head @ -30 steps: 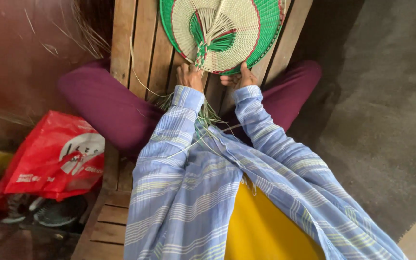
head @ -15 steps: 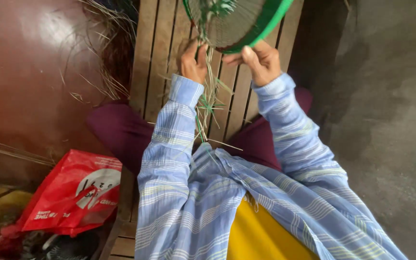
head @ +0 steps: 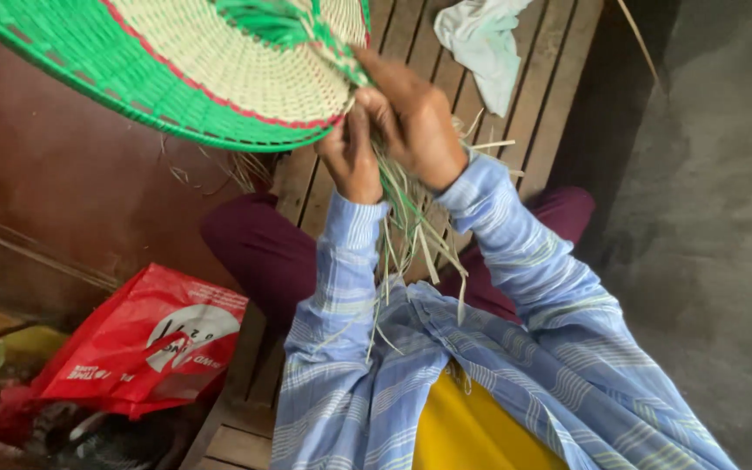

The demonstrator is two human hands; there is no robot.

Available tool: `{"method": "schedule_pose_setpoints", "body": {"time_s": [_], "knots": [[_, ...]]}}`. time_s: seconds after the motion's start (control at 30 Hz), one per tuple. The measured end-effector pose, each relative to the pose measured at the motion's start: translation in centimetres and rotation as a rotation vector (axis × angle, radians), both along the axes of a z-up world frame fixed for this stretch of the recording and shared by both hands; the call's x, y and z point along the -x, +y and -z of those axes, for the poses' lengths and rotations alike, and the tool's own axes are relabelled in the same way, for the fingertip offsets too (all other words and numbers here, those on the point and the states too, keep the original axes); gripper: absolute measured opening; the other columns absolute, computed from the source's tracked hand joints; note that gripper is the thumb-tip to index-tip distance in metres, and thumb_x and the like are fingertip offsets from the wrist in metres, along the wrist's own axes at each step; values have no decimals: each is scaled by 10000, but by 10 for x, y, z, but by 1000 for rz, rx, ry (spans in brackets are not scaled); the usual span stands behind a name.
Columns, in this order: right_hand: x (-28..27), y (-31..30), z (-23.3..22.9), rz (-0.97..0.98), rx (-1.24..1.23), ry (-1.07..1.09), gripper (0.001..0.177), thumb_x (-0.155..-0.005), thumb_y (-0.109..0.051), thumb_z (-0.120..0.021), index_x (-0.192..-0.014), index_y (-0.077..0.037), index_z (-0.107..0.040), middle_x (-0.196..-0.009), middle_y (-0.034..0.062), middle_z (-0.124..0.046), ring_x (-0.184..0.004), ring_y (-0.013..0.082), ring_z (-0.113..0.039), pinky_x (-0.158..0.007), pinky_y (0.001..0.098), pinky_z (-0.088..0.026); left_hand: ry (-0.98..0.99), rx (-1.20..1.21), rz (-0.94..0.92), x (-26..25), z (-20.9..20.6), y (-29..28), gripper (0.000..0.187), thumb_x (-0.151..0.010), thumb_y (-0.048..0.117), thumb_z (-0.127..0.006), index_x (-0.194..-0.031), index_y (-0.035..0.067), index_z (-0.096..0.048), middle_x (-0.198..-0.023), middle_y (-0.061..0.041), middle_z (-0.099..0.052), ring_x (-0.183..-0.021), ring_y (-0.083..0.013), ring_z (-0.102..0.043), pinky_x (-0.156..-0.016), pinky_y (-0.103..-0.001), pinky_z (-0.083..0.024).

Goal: Weaving a decorative hand fan using colored plant fibers

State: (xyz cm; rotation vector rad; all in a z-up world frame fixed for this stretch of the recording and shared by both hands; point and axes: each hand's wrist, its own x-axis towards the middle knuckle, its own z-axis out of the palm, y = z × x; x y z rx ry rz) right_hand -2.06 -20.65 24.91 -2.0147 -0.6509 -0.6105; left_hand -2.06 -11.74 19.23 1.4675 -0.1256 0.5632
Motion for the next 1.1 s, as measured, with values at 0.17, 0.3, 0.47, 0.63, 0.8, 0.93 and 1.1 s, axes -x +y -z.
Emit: {"method": "schedule_pose_setpoints", "body": {"time_s": [0.17,0.3,0.47,0.63,0.8,0.93,1.1], "knots": [[29,44,32,213,367,50,417,-911,-275,-409,-1314,-167,-392,-557,94,-590,-542,267,-625,-573,369,-504,280,447,-131,29,29,26,179,-855,156,-539,-735,47,-615,-661,-20,-577,-625,-86,-482,-619,-237,-435],[40,64,49,203,477,26,409,-884,-259,-437,-1281,-162,-420,-644,37,-610,-556,227,-619,-525,366,-503,321,523,-95,33,49,52,163,-841,167,-563,-751,47,-626,-673,-34,-598,-628,-89,-516,-613,-243,-454],[42,83,52,172,637,102,442,-874,-278,-426,-1285,-122,-388,-671,37,-618,-548,235,-623,-505,396,-506,261,339,-74,44,59,85,191,-821,174,-598,-721,20,-650,-642,-66,-602,-631,-96,-496,-611,-273,-469],[45,103,70,287,840,-86,471,-824,-233,-460,-1270,-92,-401,-651,5,-604,-529,163,-618,-481,328,-508,307,280,-120,49,44,96,211,-849,175,-556,-750,23,-663,-663,-69,-612,-627,-124,-497,-623,-268,-456],[52,120,76,190,840,-31,473,-820,-158,-437,-1271,-29,-379,-709,53,-609,-574,200,-638,-472,349,-512,414,563,106,54,73,109,287,-881,305,-493,-952,43,-585,-927,-49,-539,-865,-128,-453,-801,-267,-395],[67,130,74,142,868,-30,367,-775,-158,-464,-1127,-59,-497,-679,32,-588,-511,200,-617,-425,339,-487,415,1003,466,50,118,134,513,-906,460,-456,-1219,54,-475,-1283,-57,-449,-1203,-155,-415,-1050,-290,-322],[89,137,74,80,782,75,483,-831,-103,-424,-1298,-8,-345,-774,135,-617,-599,277,-648,-542,408,-533,332,1099,429,34,137,160,541,-908,441,-479,-1224,5,-426,-1283,-92,-438,-1162,-205,-462,-1052,-348,-345]]}}
